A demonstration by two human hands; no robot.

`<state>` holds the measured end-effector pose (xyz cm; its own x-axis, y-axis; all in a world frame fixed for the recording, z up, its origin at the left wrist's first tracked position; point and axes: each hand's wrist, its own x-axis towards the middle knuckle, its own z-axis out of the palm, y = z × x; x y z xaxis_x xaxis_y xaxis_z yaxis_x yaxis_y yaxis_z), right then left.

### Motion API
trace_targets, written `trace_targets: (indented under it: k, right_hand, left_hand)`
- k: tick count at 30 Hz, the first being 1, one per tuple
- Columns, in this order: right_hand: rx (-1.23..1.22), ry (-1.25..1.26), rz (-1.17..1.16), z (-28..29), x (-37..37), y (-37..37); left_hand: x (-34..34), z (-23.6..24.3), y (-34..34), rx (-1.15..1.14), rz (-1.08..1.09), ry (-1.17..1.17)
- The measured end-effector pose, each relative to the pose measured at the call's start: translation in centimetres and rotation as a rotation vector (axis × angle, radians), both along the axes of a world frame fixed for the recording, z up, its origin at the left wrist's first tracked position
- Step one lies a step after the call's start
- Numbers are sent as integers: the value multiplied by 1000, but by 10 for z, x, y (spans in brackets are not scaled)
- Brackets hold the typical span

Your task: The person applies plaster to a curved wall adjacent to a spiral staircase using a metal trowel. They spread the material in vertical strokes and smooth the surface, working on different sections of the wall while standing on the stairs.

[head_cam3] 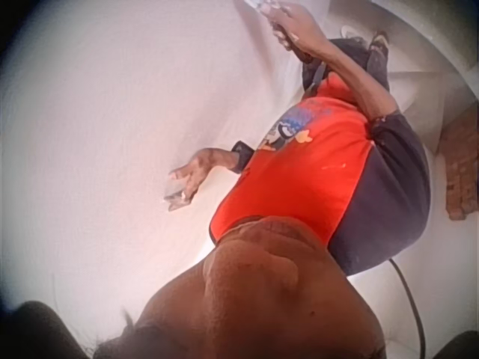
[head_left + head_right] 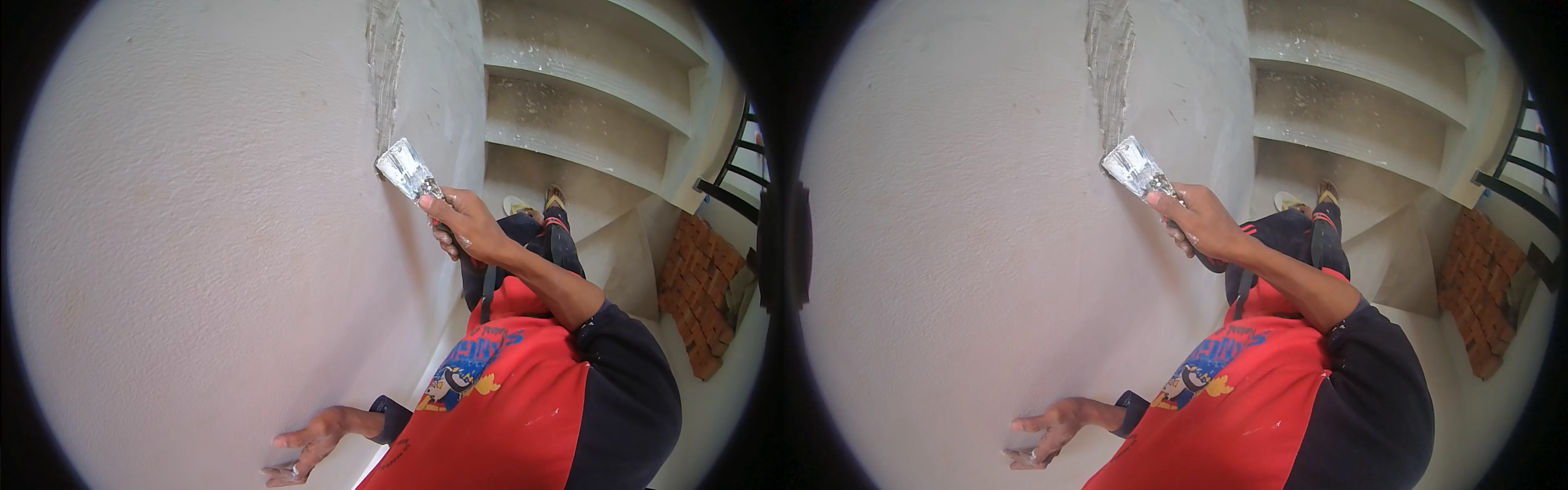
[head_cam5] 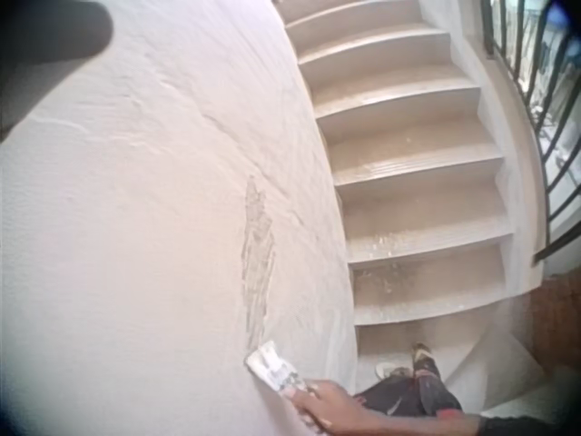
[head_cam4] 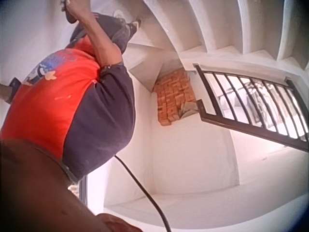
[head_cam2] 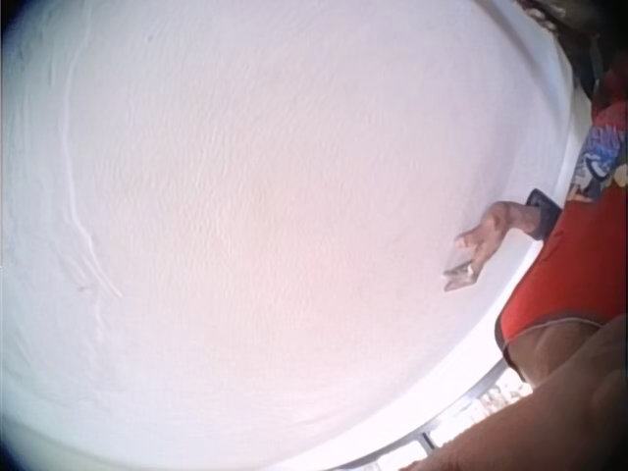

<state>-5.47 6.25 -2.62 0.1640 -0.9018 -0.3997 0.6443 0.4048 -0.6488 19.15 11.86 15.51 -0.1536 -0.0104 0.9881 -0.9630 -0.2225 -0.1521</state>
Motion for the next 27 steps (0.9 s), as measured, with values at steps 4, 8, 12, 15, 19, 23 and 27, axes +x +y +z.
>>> trace_targets:
  k: [4,8,12,15,19,23,27]
  right_hand:
    - [-14,23,26,4,-4,-2]
    - [64,-112,104,8,-2,-4]
    - [142,-250,149,12,-10,-4]
    - [186,-593,172,12,-5,-4]
    - [195,-604,22,4,-3,-3]
    - [119,-152,-76,2,3,2]
    - [68,-32,-37,3,-1,-9]
  left_hand:
    - [2,1,1,-4,-10,13]
    - [-8,1,1,-4,72,-1]
    - [-1,-1,-1,0,-26,8]
    - [0,-4,-2,26,34,74]
    - [-1,-10,-7,55,113,113]
    - [-3,-7,-6,83,79,110]
    - [-5,-6,-7,53,76,106]
